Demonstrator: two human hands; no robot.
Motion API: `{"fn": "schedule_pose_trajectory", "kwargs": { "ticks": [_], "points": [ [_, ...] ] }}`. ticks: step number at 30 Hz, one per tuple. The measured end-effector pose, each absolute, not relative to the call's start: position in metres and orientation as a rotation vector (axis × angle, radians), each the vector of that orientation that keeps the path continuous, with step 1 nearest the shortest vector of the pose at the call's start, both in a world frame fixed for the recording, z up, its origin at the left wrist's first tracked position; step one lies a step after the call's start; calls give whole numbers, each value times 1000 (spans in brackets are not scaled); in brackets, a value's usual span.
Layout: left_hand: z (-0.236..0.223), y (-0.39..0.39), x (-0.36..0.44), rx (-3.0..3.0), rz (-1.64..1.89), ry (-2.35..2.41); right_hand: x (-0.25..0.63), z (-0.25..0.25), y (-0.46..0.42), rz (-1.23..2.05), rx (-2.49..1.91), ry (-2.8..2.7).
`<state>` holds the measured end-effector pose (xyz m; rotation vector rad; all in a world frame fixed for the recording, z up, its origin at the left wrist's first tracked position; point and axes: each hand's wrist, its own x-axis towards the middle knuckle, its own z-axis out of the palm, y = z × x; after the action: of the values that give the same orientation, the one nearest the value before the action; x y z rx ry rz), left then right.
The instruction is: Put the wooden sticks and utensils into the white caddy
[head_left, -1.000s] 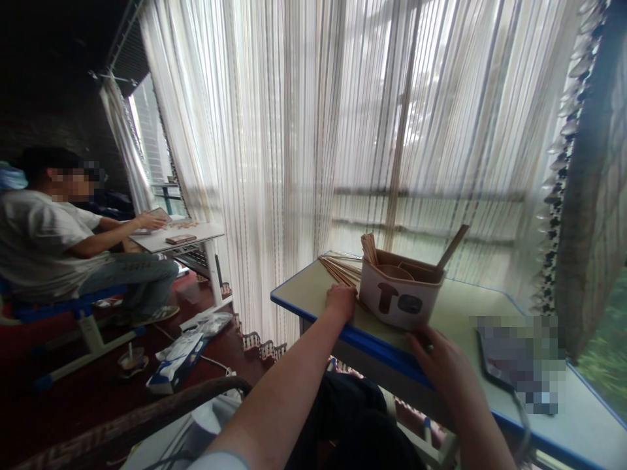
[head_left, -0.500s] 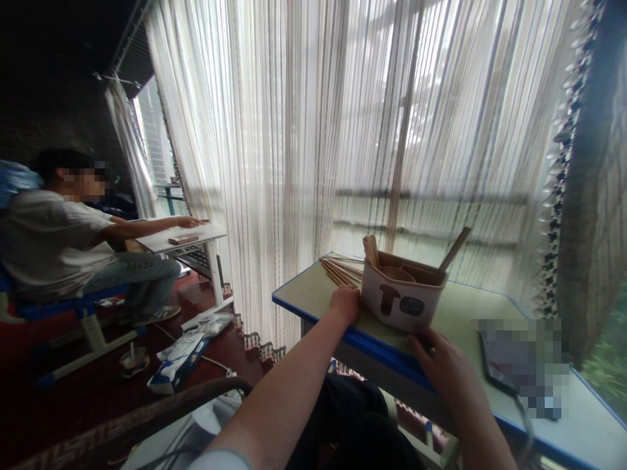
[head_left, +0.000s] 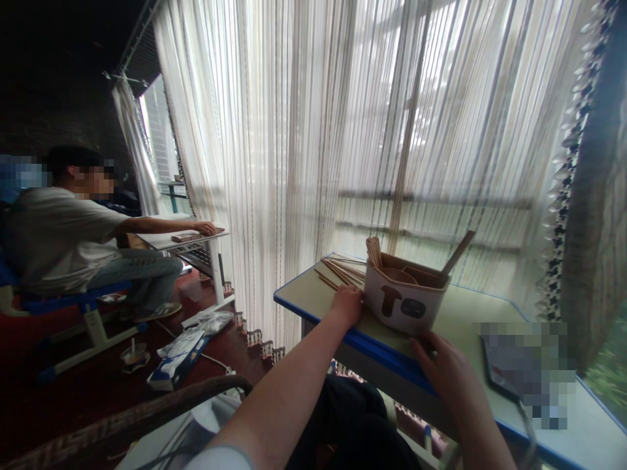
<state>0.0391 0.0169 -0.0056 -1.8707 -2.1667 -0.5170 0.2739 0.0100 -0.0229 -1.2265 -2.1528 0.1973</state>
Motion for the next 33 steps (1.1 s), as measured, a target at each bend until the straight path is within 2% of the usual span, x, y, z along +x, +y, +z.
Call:
{"fn": "schedule_pose_trajectory", "kwargs": {
  "ticks": [9,19,27,33],
  "points": [
    [-4,13,40,-1784,-544,-2196,274,-23,11,184,-1221,-2151],
    [34,-14,38,-1565,-1269,-1662,271,-18,7,198,-1209,-2162],
    [105,-40,58,-1479,-1734,-1091,273,-20,8,230,-1222,-2180],
    [173,-46,83,-1474,-1983,-894,271,-22,12,205,-1274,-2197]
  ]
}}
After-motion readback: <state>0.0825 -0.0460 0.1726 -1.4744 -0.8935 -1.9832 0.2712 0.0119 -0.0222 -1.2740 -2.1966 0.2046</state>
